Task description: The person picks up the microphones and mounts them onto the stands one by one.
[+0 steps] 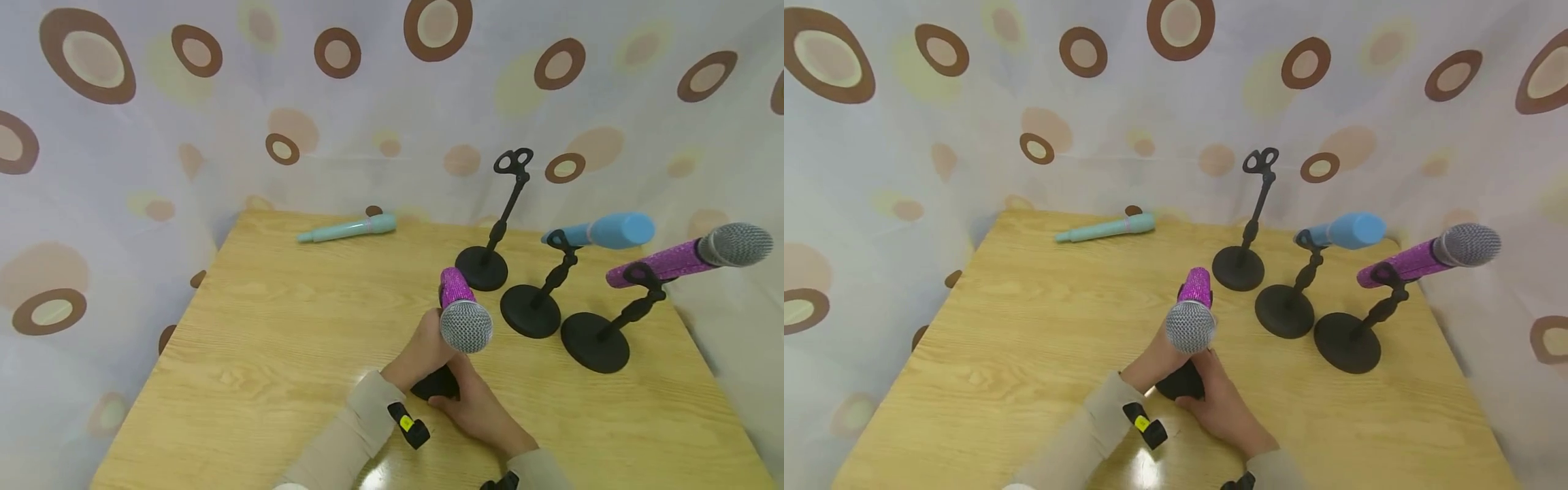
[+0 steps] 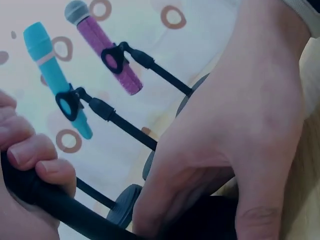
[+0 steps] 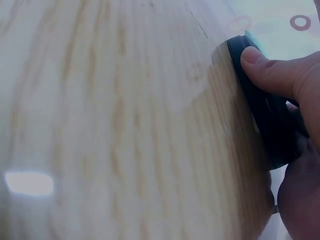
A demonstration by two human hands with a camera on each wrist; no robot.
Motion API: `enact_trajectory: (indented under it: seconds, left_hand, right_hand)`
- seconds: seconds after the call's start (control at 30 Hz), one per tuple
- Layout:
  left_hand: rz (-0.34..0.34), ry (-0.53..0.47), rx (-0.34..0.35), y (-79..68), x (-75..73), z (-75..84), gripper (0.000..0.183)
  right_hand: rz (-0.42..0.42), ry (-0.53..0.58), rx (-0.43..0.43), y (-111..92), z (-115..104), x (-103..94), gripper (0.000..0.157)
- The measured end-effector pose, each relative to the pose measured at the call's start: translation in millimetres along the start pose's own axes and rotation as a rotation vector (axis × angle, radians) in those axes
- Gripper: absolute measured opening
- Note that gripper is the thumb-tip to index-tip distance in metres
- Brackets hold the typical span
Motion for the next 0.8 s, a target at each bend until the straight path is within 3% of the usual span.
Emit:
enact_trajectory:
  seconds: [0.07,0.17,0.37,0.47,0.57,0.67,0.8]
  left_hand:
    - [-0.029,-0.037,0.006,2.4,-1.6,-0.8,0.011]
    - [-0.021,-0.045,0.049,-0.7,-2.4,-1.5,0.007]
    - [-0.024,0.079,0.083,-33.7,-6.4,-12.7,0.025]
    - [-0.009,0.244,0.095,-51.9,-8.0,-21.5,0.030]
    - [0.022,0.496,0.137,-69.7,-8.6,-28.3,0.036]
    - [0.004,0.736,0.207,-83.7,-6.2,-35.8,0.044]
    - [-0.020,0.916,0.273,-90.6,-6.0,-44.8,0.049]
  right_hand:
    - [0.010,0.002,0.008,2.0,-2.1,-1.2,0.090]
    - [0.024,0.005,0.014,2.8,-3.8,-2.0,0.091]
    - [0.014,-0.030,-0.026,-1.0,-1.0,3.8,0.090]
    - [0.027,-0.106,-0.056,-5.3,-2.1,4.9,0.087]
    - [0.059,-0.313,-0.119,-12.6,-8.6,3.9,0.081]
    - [0.106,-0.491,-0.140,-21.0,-17.8,2.2,0.073]
    - [0.142,-0.524,-0.122,-23.0,-28.8,2.9,0.064]
Point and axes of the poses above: each hand's wrist, its own y-axis towards the middle knuckle, its own x-axis out of the palm, z = x × y, the point moved 2 cm from there along y, towards the middle knuckle, and after that the axes turned 2 degrees about -y, right-handed, at the moved point
